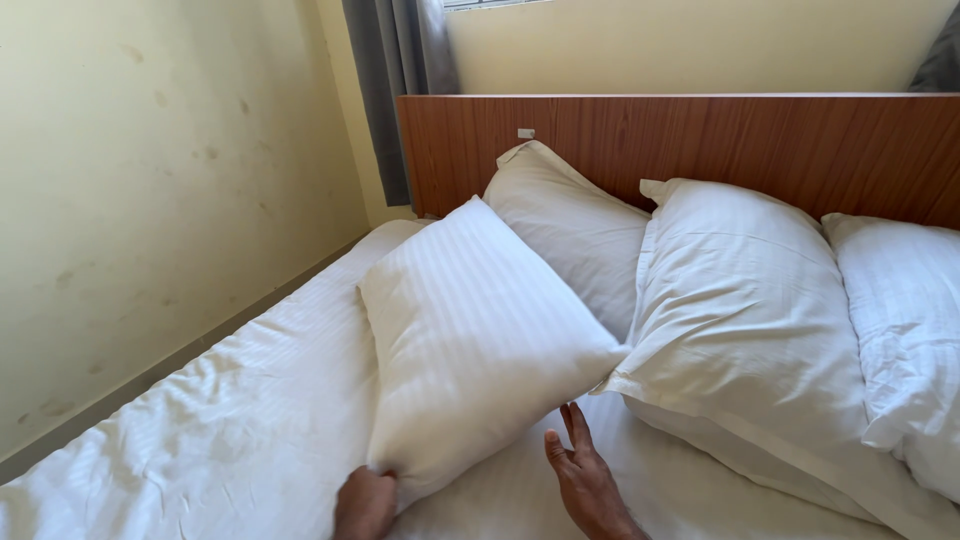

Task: The person folds a white pillowcase into a small square on the bed. Then, the person picks up a pillow, inserts it into the folded pillowcase, and smooths the case over the pillow.

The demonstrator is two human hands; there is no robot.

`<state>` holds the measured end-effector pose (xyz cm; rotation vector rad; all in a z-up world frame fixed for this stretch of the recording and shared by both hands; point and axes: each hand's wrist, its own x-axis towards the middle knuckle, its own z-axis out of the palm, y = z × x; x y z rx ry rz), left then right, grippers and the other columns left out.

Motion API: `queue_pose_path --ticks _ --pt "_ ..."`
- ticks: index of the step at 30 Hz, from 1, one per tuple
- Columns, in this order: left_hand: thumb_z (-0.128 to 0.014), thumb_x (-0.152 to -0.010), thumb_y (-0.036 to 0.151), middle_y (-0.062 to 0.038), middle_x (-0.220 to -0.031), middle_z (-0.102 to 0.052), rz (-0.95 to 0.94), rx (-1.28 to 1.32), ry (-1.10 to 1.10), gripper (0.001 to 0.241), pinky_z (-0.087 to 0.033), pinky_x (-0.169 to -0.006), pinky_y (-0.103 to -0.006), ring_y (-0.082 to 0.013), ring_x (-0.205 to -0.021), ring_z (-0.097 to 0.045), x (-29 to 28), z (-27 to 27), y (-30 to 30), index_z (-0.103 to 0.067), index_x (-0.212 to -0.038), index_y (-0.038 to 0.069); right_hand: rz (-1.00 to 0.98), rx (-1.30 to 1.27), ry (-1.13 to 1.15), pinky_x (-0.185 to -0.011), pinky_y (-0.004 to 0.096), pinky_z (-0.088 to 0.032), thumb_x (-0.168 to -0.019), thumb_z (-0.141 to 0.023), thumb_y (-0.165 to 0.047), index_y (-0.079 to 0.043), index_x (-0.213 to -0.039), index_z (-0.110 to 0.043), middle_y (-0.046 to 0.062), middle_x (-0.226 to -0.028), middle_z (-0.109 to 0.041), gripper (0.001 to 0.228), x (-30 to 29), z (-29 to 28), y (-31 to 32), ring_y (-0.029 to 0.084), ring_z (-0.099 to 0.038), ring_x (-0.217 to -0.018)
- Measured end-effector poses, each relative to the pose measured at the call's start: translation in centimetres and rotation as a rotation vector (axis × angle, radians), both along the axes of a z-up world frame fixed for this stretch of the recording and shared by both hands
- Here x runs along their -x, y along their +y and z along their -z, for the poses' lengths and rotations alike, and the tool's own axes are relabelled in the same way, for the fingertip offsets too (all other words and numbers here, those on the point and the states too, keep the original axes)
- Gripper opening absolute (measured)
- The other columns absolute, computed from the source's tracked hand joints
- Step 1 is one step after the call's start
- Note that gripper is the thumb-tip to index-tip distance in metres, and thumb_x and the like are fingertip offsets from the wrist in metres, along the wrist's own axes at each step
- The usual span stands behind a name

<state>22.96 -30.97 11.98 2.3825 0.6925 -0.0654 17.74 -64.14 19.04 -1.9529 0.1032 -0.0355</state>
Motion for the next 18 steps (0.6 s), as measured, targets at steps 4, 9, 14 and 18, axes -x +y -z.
queue_pose_path --ticks 4,9,14,18 --pt "-0.062 -0.092 0.041 -0.024 -0.128 -0.071 -0.109 0.001 0.049 0.051 -0.052 -0.107 -0.0479 -0.0405 -0.124 -0.066 -0.1 -0.8 1.5 -0.072 -0.123 0.001 -0.102 -0.307 -0.120 -0.106 0.036 -0.048 -0.092 -0.054 -0.051 -0.021 -0.163 -0.012 -0.001 -0.167 -0.034 0.088 -0.5 0.5 1.7 0.026 -0.067 -0.123" --pt "-0.061 -0.094 0.043 -0.023 -0.132 -0.070 -0.135 -0.050 0.061 0.053 -0.051 -0.106 -0.0481 -0.0402 -0.125 -0.064 -0.1 0.4 0.8 -0.070 -0.127 0.003 0.047 -0.559 -0.022 -0.092 0.048 -0.056 -0.087 -0.065 -0.044 -0.020 -0.162 -0.022 0.008 -0.153 -0.052 0.090 -1.6 -1.5 2.7 0.029 -0.067 -0.121" --pt "-0.072 -0.088 0.053 -0.021 -0.127 -0.067 -0.234 1.032 -0.129 0.074 -0.066 -0.076 -0.0579 -0.0394 -0.107 -0.069 1.3 -3.7 -1.9 -0.052 -0.138 0.001 0.290 -0.866 0.166 -0.095 0.061 -0.054 -0.089 -0.064 -0.049 -0.015 -0.154 -0.030 0.009 -0.143 -0.053 0.081 -2.2 -6.8 1.9 0.041 -0.060 -0.120" --pt "-0.078 -0.077 0.049 -0.012 -0.125 -0.069 -0.150 1.079 -0.122 0.075 -0.065 -0.074 -0.0586 -0.0331 -0.106 -0.068 2.6 -9.9 -4.2 -0.057 -0.139 0.013 0.247 -0.846 0.177 -0.093 0.059 -0.055 -0.090 -0.063 -0.046 -0.015 -0.152 -0.031 0.009 -0.141 -0.054 0.077 -4.5 -5.1 2.7 0.039 -0.061 -0.118"
